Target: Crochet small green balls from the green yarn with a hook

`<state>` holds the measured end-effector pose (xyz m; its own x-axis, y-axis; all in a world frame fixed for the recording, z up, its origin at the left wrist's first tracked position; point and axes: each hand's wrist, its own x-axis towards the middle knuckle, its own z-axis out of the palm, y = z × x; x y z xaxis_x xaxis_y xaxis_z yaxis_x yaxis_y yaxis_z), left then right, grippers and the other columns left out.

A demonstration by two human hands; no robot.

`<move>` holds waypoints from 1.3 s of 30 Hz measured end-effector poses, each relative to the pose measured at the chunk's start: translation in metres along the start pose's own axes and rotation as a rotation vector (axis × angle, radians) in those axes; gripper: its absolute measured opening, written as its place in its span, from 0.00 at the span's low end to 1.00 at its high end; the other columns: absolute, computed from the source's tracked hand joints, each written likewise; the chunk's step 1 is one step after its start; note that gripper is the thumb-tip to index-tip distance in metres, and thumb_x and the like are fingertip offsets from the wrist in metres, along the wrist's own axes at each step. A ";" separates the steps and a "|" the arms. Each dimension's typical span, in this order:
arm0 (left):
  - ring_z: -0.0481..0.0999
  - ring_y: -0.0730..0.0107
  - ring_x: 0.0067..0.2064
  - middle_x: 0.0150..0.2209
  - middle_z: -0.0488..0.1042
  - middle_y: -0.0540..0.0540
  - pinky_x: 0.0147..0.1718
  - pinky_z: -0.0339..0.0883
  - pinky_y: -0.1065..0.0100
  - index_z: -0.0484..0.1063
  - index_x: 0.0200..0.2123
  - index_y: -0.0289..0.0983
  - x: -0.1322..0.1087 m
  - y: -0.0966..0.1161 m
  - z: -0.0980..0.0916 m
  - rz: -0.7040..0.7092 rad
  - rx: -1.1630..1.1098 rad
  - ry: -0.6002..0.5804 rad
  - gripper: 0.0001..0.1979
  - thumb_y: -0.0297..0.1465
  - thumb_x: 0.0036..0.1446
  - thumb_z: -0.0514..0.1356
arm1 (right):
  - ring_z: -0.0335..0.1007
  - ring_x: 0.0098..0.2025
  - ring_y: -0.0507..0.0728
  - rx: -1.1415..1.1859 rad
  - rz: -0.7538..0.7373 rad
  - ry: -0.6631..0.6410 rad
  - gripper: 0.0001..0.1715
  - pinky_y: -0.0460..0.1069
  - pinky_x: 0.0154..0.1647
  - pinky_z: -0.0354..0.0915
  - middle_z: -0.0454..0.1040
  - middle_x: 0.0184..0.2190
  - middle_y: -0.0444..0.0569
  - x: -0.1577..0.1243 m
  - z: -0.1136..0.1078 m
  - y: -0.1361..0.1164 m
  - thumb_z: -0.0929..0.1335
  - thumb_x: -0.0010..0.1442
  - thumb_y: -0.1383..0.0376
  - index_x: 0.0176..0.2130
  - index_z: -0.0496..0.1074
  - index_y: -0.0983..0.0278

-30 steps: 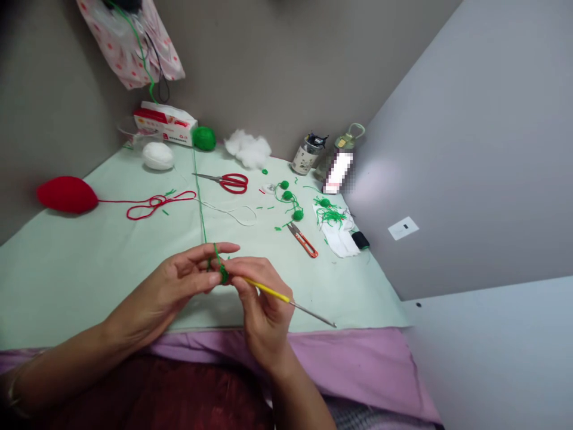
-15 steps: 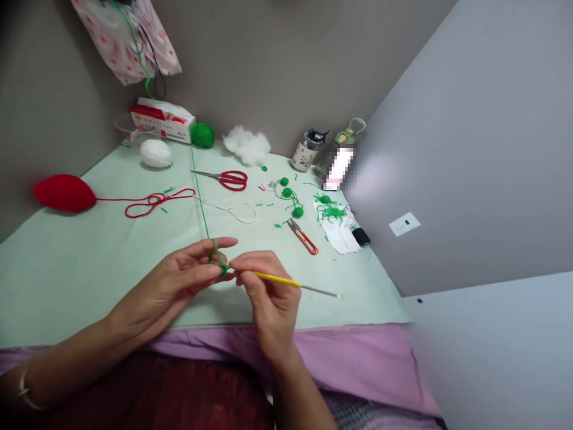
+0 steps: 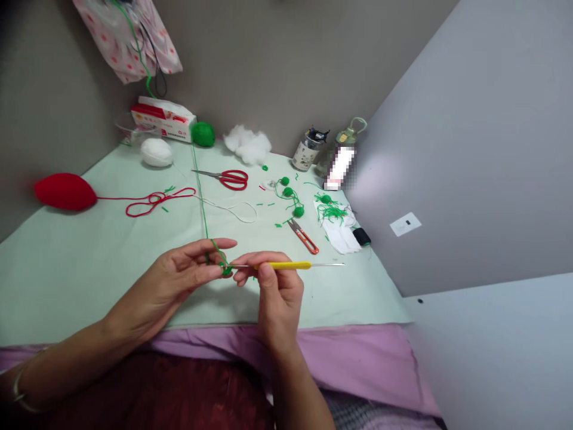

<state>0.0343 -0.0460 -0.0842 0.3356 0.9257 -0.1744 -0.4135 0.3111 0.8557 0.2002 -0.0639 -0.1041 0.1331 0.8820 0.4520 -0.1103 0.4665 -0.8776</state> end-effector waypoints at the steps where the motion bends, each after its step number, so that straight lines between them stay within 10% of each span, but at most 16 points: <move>1: 0.73 0.71 0.40 0.35 0.75 0.51 0.45 0.67 0.69 0.85 0.47 0.44 0.000 0.000 0.000 0.013 0.013 0.006 0.15 0.31 0.54 0.73 | 0.77 0.31 0.53 -0.021 -0.012 -0.005 0.10 0.50 0.33 0.75 0.82 0.38 0.49 -0.001 0.000 -0.001 0.64 0.74 0.64 0.42 0.74 0.61; 24: 0.77 0.66 0.37 0.30 0.77 0.52 0.47 0.72 0.64 0.83 0.48 0.41 -0.003 0.010 -0.003 0.238 0.528 0.132 0.17 0.30 0.54 0.69 | 0.79 0.45 0.57 -0.668 -0.430 -0.363 0.19 0.53 0.42 0.77 0.82 0.46 0.52 -0.007 -0.011 -0.013 0.66 0.68 0.75 0.52 0.74 0.58; 39: 0.75 0.69 0.35 0.30 0.73 0.54 0.45 0.70 0.65 0.79 0.54 0.39 0.000 0.010 -0.005 0.112 0.420 0.077 0.22 0.29 0.54 0.68 | 0.81 0.44 0.58 -0.353 -0.370 -0.095 0.16 0.54 0.42 0.77 0.83 0.40 0.50 -0.014 0.009 0.008 0.65 0.69 0.74 0.47 0.79 0.58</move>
<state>0.0258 -0.0419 -0.0786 0.2378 0.9670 -0.0913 -0.0589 0.1082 0.9924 0.1882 -0.0722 -0.1157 0.0085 0.6725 0.7400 0.2681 0.7114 -0.6496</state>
